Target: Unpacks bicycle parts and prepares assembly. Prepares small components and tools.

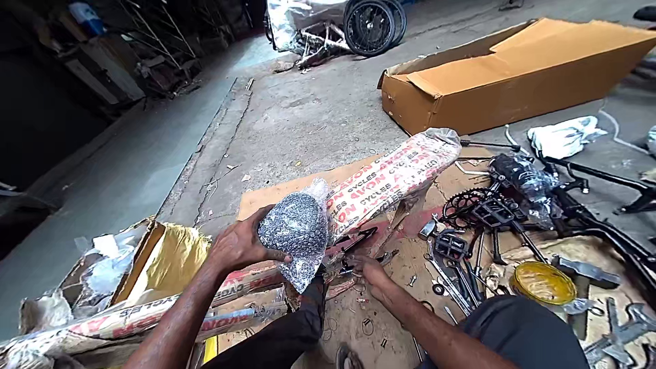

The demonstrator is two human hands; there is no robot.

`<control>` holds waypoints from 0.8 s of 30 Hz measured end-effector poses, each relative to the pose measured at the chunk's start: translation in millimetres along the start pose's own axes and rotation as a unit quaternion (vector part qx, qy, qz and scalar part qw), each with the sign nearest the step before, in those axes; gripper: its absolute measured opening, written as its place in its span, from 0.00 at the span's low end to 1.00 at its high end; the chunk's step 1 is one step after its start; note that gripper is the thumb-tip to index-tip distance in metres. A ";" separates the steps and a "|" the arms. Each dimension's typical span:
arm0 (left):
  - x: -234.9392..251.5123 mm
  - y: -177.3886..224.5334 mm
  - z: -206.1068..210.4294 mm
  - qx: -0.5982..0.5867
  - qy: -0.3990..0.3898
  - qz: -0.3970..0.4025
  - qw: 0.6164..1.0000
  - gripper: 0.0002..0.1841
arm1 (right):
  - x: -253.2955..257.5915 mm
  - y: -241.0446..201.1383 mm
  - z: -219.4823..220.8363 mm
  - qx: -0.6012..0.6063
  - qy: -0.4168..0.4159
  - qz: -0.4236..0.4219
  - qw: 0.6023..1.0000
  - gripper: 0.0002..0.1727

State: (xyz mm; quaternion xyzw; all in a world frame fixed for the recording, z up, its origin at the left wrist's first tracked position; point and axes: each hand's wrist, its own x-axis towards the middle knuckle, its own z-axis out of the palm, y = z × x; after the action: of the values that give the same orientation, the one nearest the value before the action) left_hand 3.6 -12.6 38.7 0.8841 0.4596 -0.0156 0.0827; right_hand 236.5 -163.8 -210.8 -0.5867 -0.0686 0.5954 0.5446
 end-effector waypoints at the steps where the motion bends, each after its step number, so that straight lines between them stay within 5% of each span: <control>1: 0.8 -0.4 0.0 -0.005 -0.005 -0.003 1.000 0.69 | -1.7 3.2 1.0 0.036 0.004 0.013 0.999 0.23; 4: 6.0 -2.0 -0.5 -0.010 -0.016 -0.015 1.000 0.69 | -7.0 11.7 6.4 0.098 -0.045 0.047 0.993 0.30; 9: 10.6 -7.2 -4.5 -0.022 -0.005 -0.037 0.999 0.66 | -19.5 3.5 14.6 0.235 -0.052 0.034 0.970 0.26; 15: 10.4 -3.9 -4.3 -0.018 -0.005 -0.044 0.999 0.65 | 12.4 2.5 -3.1 -0.071 -0.139 0.039 0.987 0.44; 18: 9.8 -1.7 -4.7 -0.008 -0.010 -0.052 0.999 0.67 | 32.6 -9.7 -5.6 -0.198 -0.179 -0.028 0.963 0.31; 20: 8.3 0.3 -5.3 -0.006 -0.016 -0.060 0.998 0.68 | 42.6 -19.7 -5.3 -0.395 -0.156 -0.135 0.895 0.24; 24: 8.7 0.0 -5.5 -0.011 -0.018 -0.053 0.998 0.66 | 32.4 -34.0 -6.9 -0.683 -0.134 -0.280 0.661 0.31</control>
State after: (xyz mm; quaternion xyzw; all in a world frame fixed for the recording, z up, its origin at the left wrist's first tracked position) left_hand 8.4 -4.7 43.3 0.8573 0.5040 -0.0311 0.1002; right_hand 270.2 -130.5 -208.6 -0.6607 -0.6896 0.2727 0.1165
